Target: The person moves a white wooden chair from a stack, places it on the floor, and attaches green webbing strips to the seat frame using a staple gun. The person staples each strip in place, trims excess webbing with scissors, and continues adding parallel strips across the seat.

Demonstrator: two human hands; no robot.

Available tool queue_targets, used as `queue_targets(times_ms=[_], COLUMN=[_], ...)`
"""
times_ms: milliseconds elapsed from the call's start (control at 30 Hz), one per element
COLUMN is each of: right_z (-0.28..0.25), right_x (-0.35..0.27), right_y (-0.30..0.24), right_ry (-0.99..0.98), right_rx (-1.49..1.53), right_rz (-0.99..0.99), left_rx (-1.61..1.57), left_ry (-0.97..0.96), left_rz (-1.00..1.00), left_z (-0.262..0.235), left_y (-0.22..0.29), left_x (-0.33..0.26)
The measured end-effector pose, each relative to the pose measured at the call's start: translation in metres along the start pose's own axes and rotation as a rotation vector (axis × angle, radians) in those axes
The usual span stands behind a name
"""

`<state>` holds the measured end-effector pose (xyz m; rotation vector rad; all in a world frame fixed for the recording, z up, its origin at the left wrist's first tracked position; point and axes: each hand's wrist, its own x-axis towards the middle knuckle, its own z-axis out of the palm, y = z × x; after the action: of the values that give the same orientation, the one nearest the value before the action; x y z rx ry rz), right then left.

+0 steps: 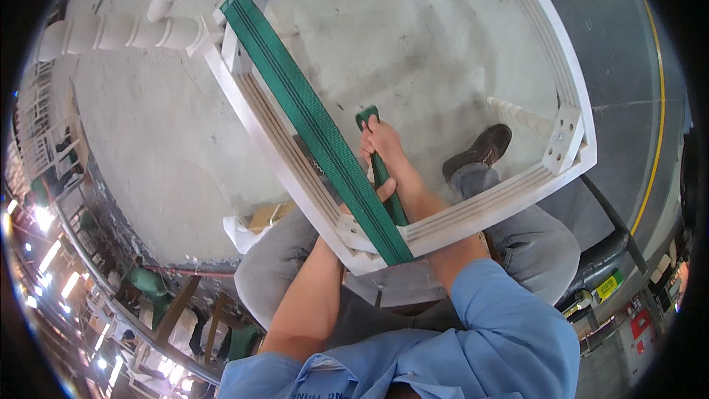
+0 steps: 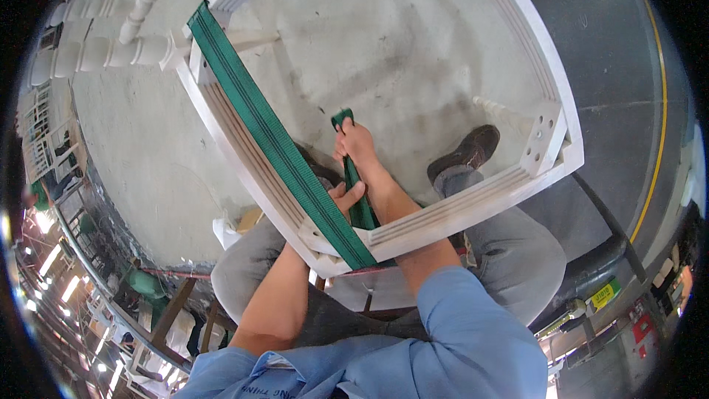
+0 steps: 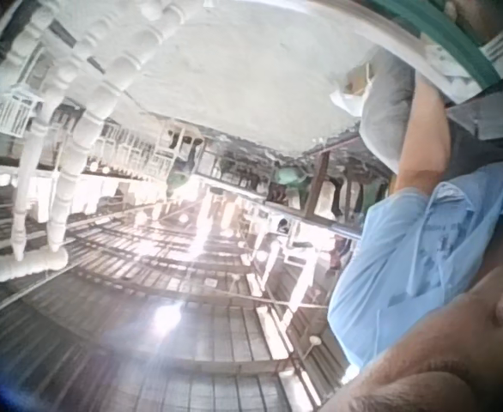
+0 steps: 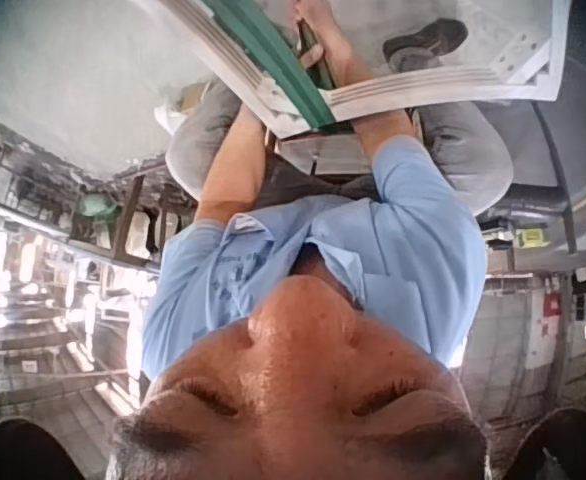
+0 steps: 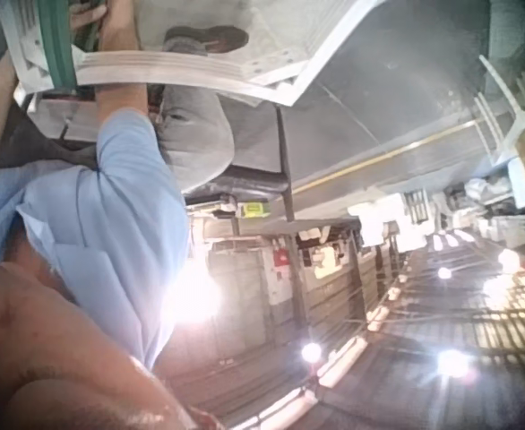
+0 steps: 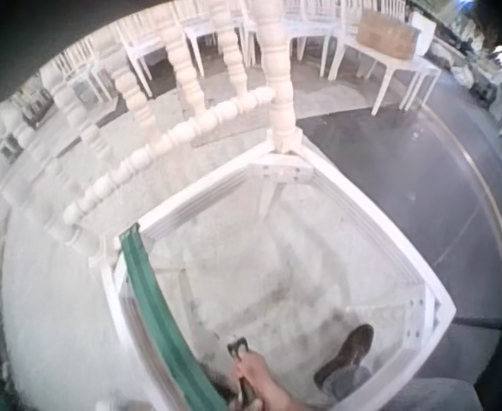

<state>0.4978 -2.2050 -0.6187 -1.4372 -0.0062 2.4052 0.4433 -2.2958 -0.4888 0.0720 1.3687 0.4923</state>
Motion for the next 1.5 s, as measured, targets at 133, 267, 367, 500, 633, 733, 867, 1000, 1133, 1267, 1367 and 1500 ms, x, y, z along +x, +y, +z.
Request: queue_targets(times_ms=[133, 267, 367, 500, 633, 733, 867, 1000, 1133, 1267, 1367, 1500], right_z=[-0.006, -0.012, -0.014, -0.079, -0.089, -0.053, -0.06, -0.221, -0.377, -0.416, -0.381, -0.345], right_x=[0.004, -0.003, -0.028, -0.099, -0.196, -0.282, -0.468, -0.605, -0.652, -0.64, -0.603, -0.637], right_y=[-0.003, 0.0, -0.005, -0.001, -0.003, -0.031, -0.072, -0.094, -0.067, -0.044, -0.068, -0.047], right_ry=[-0.089, -0.131, -0.052, -0.012, 0.106, -0.003, 0.061, 1.079, 1.514, 1.374, 1.24, 1.161], right_rx=[-0.052, -0.112, 0.061, -0.001, -1.331, -1.859, -0.784, -1.048, -1.234, -0.775, -0.725, -0.833], right_rz=[0.051, -0.02, 0.029, 0.089, 0.491, 0.211, -0.676, -0.899, -0.076, -0.367, -0.446, -0.779], left_rx=[0.469, 0.167, -0.235, -0.476, -0.471, -0.495, -0.31, -0.246, -0.219, -0.328, -0.484, -0.461], left_ry=[-0.073, -0.01, 0.007, -0.076, 0.006, -0.098, -0.133, -0.168, -0.243, -0.26, -0.31, -0.235], left_rz=[-0.261, -0.064, 0.179, 0.143, 0.224, 0.031, 0.188, 0.223, 0.226, 0.18, 0.171, 0.22], left_z=[-0.016, -0.009, 0.003, -0.002, -0.024, -0.021, -0.002, 0.016, 0.02, 0.012, -0.02, -0.018], left_y=[0.029, 0.015, -0.006, -0.015, -0.052, -0.032, -0.016, -0.011, -0.019, -0.021, -0.025, -0.014], left_x=[0.0, -0.005, -0.008, -0.007, 0.024, 0.024, -0.002, -0.022, -0.018, -0.018, -0.017, -0.008])
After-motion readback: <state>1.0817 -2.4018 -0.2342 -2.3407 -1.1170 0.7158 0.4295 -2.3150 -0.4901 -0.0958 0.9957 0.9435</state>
